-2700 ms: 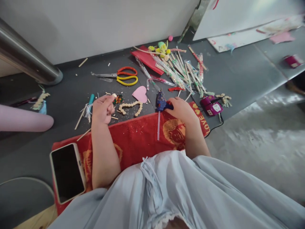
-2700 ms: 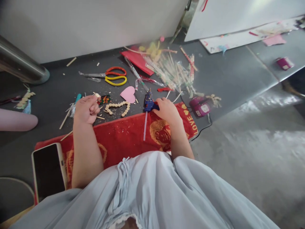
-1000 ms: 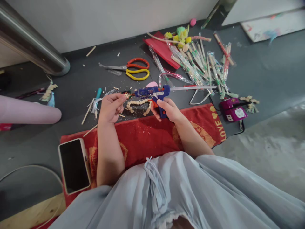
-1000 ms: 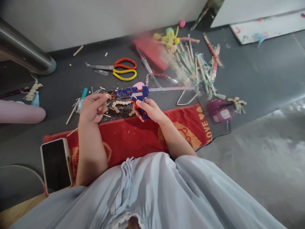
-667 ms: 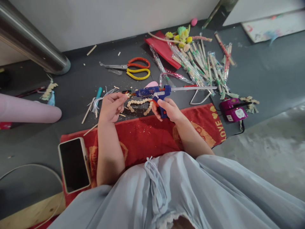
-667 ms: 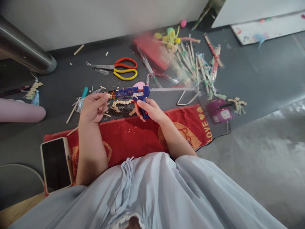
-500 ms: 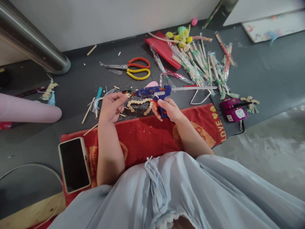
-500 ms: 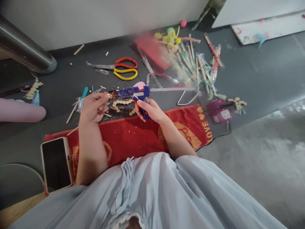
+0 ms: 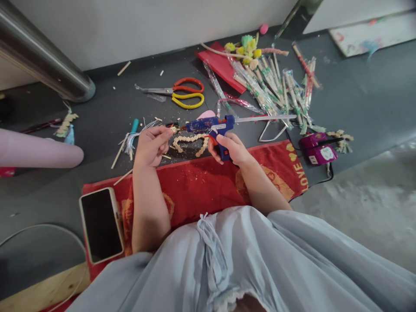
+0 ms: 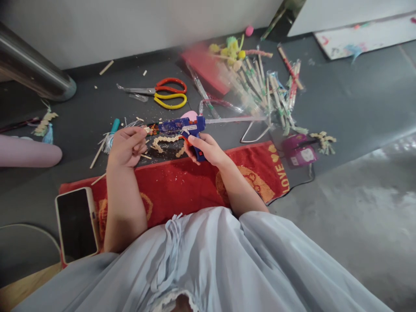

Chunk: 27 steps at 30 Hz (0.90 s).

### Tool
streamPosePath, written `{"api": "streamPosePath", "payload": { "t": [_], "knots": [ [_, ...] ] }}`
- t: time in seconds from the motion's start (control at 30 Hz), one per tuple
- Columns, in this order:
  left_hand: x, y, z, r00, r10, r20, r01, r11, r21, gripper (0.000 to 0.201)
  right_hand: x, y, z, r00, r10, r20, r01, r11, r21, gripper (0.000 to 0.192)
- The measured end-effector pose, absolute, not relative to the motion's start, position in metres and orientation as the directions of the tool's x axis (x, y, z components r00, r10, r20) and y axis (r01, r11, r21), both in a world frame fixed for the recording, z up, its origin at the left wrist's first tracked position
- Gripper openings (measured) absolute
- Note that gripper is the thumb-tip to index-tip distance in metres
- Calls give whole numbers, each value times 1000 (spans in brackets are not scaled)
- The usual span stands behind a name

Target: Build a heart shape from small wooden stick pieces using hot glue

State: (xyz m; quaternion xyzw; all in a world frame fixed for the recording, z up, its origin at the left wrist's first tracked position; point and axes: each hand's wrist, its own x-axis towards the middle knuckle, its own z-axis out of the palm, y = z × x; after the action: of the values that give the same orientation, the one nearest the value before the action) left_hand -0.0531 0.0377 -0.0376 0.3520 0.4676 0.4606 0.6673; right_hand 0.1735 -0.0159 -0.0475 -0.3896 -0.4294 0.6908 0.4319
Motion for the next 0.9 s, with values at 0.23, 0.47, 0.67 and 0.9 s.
{"api": "streamPosePath", "payload": {
  "t": [0.23, 0.47, 0.67, 0.9],
  "knots": [
    [-51, 38, -36, 135, 943, -303, -267, 329, 906, 20, 173, -16, -49, -339, 926, -165, -257, -259, -931, 52],
    [-52, 37, -38, 146, 945, -294, -289, 325, 900, 20, 174, -15, -50, -333, 931, -150, -262, -245, -933, 50],
    [-53, 38, -36, 134, 943, -305, -273, 331, 903, 20, 177, -16, -47, -320, 934, -157, -221, -235, -947, 53],
    [-55, 40, -39, 113, 946, -305, -241, 324, 915, 24, 195, -22, -29, -92, 993, -71, 255, -45, -966, 45]
  ]
}}
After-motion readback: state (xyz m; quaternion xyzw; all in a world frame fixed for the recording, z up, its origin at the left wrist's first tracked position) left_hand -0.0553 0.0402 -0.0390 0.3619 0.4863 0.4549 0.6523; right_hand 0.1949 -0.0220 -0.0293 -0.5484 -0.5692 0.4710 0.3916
